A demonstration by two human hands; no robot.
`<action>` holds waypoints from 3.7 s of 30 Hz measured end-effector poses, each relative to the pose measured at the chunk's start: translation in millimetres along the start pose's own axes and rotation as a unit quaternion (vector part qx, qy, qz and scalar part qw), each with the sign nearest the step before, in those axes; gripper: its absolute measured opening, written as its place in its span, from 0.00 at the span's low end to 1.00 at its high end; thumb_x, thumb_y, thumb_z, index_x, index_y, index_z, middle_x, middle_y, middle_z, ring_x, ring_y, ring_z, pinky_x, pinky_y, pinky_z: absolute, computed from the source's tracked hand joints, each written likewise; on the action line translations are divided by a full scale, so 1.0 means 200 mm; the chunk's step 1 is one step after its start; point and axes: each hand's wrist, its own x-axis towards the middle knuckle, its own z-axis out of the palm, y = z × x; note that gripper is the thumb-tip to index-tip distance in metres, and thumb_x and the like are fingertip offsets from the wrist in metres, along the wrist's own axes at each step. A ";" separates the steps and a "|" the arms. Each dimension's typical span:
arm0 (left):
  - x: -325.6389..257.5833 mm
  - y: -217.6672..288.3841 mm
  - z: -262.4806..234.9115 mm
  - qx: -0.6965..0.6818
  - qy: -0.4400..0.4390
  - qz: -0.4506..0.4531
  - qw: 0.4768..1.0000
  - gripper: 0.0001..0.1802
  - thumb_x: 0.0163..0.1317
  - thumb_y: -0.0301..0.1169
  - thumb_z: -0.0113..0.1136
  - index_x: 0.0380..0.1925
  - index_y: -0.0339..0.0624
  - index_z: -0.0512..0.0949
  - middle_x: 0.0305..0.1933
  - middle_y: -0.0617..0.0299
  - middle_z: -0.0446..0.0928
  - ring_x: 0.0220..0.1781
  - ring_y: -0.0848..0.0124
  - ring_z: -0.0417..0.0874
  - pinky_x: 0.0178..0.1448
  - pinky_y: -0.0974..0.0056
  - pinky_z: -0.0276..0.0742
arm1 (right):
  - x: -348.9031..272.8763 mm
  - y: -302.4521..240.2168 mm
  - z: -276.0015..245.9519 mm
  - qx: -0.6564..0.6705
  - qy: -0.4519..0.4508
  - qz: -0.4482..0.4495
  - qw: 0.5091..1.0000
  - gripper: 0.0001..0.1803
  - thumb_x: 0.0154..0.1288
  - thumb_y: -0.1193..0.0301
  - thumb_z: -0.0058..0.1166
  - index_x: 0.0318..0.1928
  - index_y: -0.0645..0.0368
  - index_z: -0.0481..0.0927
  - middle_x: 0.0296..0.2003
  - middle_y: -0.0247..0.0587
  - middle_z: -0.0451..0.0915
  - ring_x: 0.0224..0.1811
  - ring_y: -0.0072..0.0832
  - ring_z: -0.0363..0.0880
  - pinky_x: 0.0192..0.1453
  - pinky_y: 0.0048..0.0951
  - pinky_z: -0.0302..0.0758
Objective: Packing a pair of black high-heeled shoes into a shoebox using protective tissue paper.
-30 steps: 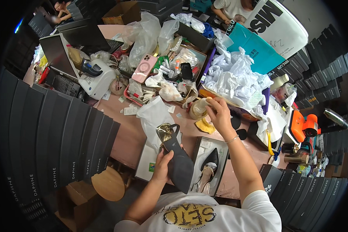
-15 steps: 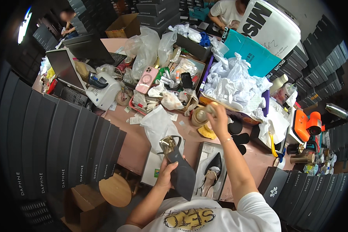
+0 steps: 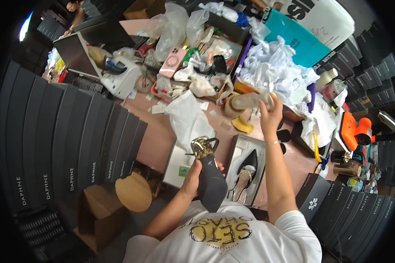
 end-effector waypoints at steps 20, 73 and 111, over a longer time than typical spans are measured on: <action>0.01 -0.02 0.17 0.155 -0.004 0.049 0.987 0.29 0.72 0.53 0.40 0.55 0.38 0.67 0.49 0.57 0.75 0.49 0.71 0.78 0.52 0.66 0.77 | -0.57 -0.85 -0.46 0.110 -0.235 -0.059 0.964 0.16 0.54 0.77 0.64 0.44 0.60 0.80 0.38 0.43 0.74 0.38 0.37 0.76 0.41 0.30 0.74; -0.16 -0.06 0.20 0.196 -0.001 0.065 0.978 0.29 0.72 0.50 0.42 0.60 0.36 0.64 0.53 0.58 0.73 0.52 0.70 0.76 0.56 0.65 0.73 | -0.67 -0.84 -0.61 0.118 -0.268 -0.115 0.949 0.12 0.54 0.74 0.61 0.40 0.58 0.78 0.32 0.37 0.73 0.34 0.35 0.72 0.38 0.33 0.69; -0.14 -0.03 0.28 0.182 -0.017 0.052 0.982 0.26 0.72 0.49 0.43 0.57 0.37 0.67 0.52 0.60 0.73 0.53 0.72 0.75 0.58 0.66 0.72 | -0.56 -0.87 -0.61 0.073 -0.238 -0.155 0.956 0.12 0.51 0.75 0.64 0.38 0.57 0.81 0.35 0.37 0.77 0.37 0.34 0.77 0.39 0.33 0.71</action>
